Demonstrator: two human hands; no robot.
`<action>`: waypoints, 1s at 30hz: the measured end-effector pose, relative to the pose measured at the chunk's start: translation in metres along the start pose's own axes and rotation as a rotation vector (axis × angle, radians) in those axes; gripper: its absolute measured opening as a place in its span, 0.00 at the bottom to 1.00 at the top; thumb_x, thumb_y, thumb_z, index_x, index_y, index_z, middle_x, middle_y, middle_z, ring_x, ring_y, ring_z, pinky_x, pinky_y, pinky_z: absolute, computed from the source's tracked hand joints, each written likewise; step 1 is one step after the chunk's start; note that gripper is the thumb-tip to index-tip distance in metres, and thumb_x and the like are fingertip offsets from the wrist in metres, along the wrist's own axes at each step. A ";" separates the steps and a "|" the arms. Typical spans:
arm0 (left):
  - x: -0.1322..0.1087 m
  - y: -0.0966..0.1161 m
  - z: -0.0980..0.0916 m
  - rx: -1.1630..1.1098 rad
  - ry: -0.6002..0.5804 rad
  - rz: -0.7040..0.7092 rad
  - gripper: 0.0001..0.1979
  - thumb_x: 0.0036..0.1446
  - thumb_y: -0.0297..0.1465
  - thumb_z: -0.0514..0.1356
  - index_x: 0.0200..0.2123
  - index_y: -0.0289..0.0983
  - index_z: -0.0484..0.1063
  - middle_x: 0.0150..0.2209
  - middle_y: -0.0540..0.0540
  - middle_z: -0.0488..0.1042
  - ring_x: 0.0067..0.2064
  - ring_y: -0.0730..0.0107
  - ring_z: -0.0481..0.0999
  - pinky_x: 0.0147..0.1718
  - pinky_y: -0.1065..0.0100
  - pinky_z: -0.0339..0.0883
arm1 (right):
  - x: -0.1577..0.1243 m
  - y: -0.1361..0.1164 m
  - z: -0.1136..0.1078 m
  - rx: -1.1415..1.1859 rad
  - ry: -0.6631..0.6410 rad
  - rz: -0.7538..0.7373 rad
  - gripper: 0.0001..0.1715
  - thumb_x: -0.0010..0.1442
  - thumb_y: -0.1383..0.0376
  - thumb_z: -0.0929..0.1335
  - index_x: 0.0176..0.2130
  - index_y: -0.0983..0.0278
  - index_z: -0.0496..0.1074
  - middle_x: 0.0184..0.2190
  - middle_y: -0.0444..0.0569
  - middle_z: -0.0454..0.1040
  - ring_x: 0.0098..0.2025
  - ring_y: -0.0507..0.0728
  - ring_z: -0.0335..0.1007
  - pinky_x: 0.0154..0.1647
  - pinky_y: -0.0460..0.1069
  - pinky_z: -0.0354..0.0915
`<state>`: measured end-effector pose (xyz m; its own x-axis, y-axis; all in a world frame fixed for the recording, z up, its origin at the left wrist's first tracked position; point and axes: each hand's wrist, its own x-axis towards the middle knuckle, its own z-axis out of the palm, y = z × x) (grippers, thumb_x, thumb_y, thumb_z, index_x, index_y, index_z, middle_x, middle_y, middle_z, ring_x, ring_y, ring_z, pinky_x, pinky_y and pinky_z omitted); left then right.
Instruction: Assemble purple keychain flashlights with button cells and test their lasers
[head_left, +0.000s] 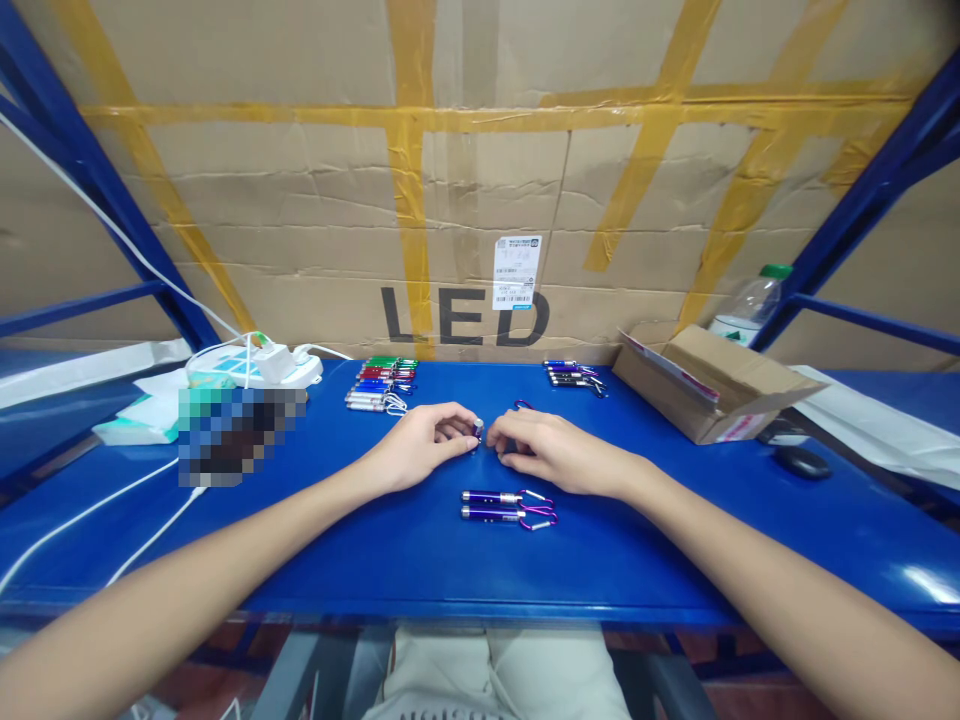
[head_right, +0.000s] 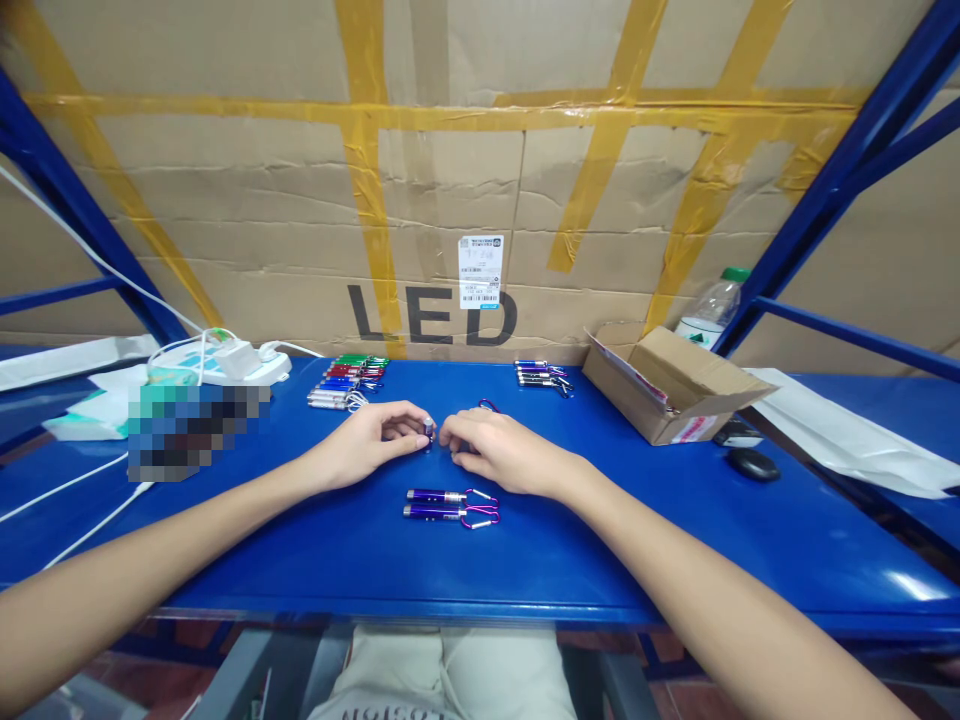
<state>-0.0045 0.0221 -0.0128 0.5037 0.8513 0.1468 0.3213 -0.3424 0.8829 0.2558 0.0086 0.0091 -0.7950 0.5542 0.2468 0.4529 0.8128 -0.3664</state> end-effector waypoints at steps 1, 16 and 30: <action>0.000 0.000 0.000 0.006 -0.001 -0.003 0.15 0.61 0.39 0.70 0.47 0.37 0.80 0.43 0.43 0.85 0.45 0.60 0.84 0.48 0.59 0.78 | 0.000 0.000 0.000 0.000 0.000 0.002 0.10 0.71 0.73 0.69 0.49 0.61 0.73 0.43 0.49 0.80 0.47 0.60 0.75 0.51 0.53 0.68; -0.009 0.015 0.004 0.294 0.003 0.134 0.09 0.67 0.34 0.65 0.48 0.39 0.82 0.44 0.46 0.85 0.41 0.63 0.81 0.43 0.64 0.72 | 0.001 -0.011 -0.005 0.100 0.329 0.056 0.11 0.73 0.65 0.69 0.54 0.59 0.73 0.48 0.50 0.80 0.41 0.57 0.73 0.44 0.51 0.71; -0.009 0.016 0.005 0.263 0.011 0.162 0.10 0.67 0.34 0.65 0.48 0.38 0.82 0.45 0.46 0.85 0.40 0.65 0.80 0.42 0.66 0.72 | 0.002 -0.012 -0.003 0.106 0.332 0.021 0.12 0.74 0.65 0.69 0.56 0.59 0.74 0.47 0.49 0.79 0.40 0.56 0.73 0.44 0.52 0.71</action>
<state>-0.0002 0.0069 -0.0019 0.5571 0.7811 0.2820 0.4347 -0.5636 0.7024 0.2502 0.0001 0.0164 -0.6032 0.6131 0.5102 0.4099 0.7870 -0.4610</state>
